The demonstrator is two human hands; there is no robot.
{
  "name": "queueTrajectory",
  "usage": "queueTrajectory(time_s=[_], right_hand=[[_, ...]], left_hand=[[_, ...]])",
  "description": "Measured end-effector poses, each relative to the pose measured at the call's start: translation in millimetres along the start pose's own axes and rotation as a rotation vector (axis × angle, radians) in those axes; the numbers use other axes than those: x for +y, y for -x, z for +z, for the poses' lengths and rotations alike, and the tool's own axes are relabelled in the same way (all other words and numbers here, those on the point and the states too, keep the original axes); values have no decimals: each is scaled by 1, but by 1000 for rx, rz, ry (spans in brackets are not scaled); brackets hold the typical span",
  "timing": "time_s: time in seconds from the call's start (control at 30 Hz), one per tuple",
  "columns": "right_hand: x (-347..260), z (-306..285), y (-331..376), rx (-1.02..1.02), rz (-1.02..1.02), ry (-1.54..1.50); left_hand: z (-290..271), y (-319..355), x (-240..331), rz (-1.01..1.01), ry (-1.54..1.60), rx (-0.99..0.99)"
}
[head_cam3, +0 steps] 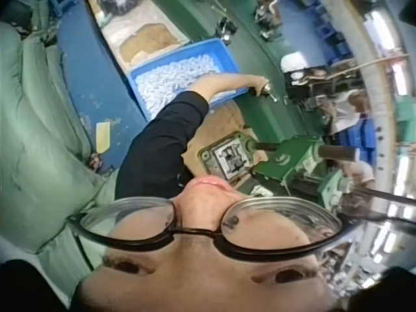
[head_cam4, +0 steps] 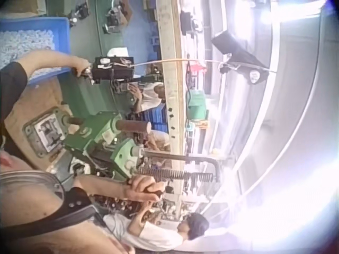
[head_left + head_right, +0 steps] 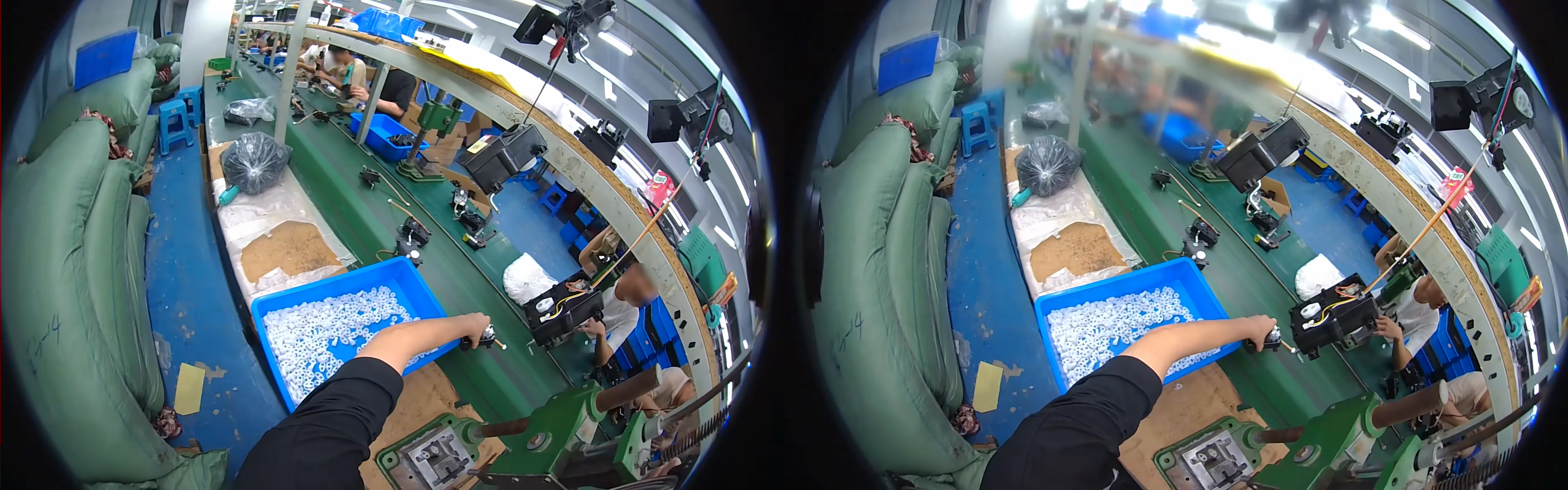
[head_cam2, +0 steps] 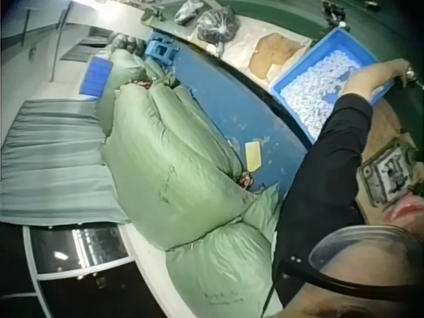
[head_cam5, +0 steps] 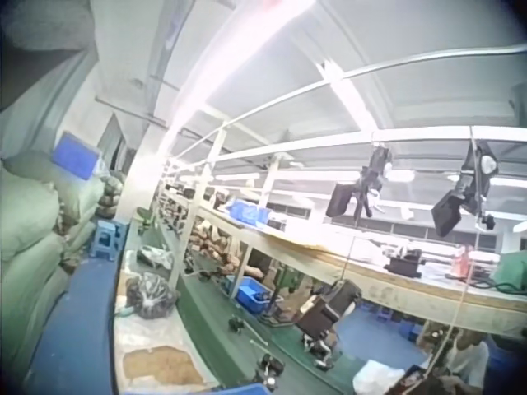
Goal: Operate a manual press machine to assemble electronic components.
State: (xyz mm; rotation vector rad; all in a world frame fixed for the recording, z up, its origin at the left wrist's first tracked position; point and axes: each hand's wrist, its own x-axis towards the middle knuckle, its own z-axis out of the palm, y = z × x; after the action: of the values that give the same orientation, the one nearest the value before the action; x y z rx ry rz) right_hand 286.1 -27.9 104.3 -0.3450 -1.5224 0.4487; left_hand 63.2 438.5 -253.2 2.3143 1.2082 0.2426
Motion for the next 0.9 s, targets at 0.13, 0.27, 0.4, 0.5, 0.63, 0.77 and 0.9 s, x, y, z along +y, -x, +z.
queueTrajectory(time_s=[0.13,0.27,0.4,0.5,0.63,0.77,0.9], right_hand=[[2,16,-6,41,-51,117],[3,11,-5,53,-22,132],[7,14,-4,112,-8,114],[4,14,-4,162,24,102],[14,10,-4,243,69,78],[13,35,-8,196,53,183],[9,44,-8,214,51,158]], left_hand=[[-3,49,36,201,77,241],[-35,177,102,502,343,83],[7,261,122,835,198,18],[26,288,137,844,86,99],[26,280,140,837,94,103],[6,304,141,808,273,50],[45,306,143,870,262,21]])
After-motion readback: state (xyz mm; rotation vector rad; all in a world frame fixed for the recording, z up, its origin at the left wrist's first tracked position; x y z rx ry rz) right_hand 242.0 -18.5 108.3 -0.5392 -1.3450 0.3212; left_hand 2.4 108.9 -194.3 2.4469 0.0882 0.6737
